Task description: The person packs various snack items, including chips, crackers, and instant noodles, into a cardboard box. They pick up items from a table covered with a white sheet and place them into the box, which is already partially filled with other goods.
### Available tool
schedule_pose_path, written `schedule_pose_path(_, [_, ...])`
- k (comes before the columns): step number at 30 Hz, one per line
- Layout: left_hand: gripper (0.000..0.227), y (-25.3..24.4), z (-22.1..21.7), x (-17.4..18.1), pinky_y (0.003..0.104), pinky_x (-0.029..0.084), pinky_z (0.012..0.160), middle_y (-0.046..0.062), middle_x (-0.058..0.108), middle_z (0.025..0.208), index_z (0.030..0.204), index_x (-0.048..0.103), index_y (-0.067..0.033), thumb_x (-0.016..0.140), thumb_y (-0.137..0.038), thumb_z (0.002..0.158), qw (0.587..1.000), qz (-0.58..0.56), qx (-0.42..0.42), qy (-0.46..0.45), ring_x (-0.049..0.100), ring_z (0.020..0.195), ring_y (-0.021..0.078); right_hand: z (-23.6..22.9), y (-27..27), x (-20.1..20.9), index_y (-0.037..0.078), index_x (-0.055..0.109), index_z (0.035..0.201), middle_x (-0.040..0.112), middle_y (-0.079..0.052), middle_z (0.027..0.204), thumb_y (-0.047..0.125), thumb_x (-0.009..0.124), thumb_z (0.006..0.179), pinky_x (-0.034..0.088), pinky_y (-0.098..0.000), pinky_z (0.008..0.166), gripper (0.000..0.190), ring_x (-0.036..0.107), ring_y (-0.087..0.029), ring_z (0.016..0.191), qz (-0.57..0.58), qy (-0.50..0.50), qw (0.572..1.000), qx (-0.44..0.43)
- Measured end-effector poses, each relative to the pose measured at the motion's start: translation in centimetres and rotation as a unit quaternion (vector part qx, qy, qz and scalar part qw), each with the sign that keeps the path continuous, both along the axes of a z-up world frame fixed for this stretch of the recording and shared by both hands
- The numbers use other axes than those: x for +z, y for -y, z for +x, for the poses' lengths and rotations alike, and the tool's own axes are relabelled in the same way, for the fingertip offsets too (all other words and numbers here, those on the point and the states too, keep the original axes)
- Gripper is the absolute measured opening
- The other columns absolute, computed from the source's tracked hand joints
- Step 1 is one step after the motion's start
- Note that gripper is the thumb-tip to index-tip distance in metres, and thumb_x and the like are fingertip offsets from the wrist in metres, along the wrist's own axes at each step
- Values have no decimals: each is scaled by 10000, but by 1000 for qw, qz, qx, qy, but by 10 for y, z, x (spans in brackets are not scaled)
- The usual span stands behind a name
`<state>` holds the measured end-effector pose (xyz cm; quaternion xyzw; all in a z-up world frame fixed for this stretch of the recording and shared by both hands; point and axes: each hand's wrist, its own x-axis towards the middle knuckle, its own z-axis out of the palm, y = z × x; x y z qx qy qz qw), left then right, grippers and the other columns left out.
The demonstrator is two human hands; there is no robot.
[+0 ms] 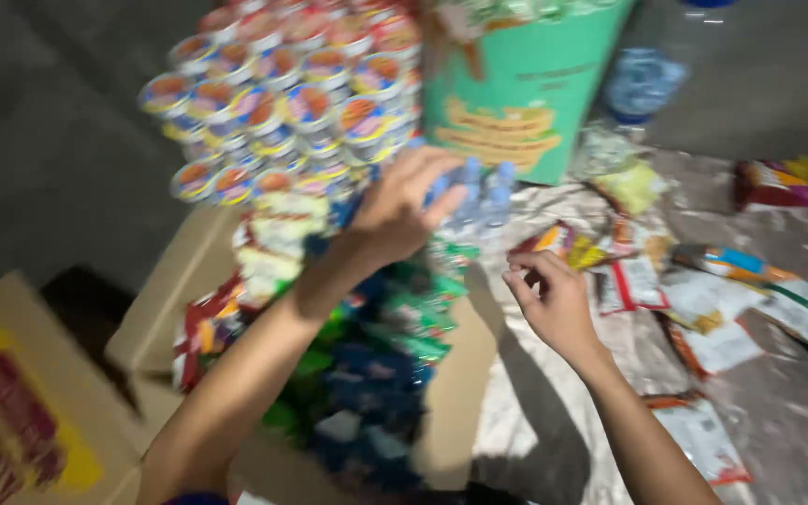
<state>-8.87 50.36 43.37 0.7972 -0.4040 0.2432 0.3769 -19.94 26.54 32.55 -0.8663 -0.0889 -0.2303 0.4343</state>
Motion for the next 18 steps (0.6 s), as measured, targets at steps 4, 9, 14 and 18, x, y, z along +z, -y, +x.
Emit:
schedule_pose_path(4, [322, 144, 31, -65, 429, 508, 990, 176, 681, 1182, 1196, 658, -18, 689, -249, 974, 989, 39, -75, -121, 648, 1140, 357, -3, 84, -11, 42, 729, 1079, 712, -93, 880, 142, 766, 921, 518, -308, 636, 191, 653, -188, 687, 26, -42, 996, -78])
schedule_pose_path(9, [362, 283, 44, -172, 467, 505, 954, 255, 659, 1144, 1193, 618, 41, 654, -238, 966, 991, 2, -127, -31, 627, 1080, 429, 6, 168, -36, -1, 704, 1053, 715, -143, 995, 121, 759, 894, 553, -342, 677, 208, 702, -223, 733, 23, -10, 989, -144])
schedule_pose_path(14, [275, 377, 80, -298, 558, 497, 786, 265, 669, 945, 1146, 600, 30, 568, -200, 997, 989, 60, -126, -49, 634, 890, 481, 21, 240, -58, 1, 706, 1052, 729, -167, 1004, 93, 690, 948, 566, -376, 703, 141, 713, -259, 752, 9, -73, 988, -139])
schedule_pose_path(18, [238, 410, 87, -337, 567, 485, 718, 259, 662, 846, 1023, 610, 0, 567, -234, 1003, 974, 25, -119, -192, 639, 828, 465, 45, 280, -64, -14, 711, 1026, 722, -188, 912, 102, 729, 867, 563, -398, 681, 198, 707, -282, 720, 10, -132, 979, -158])
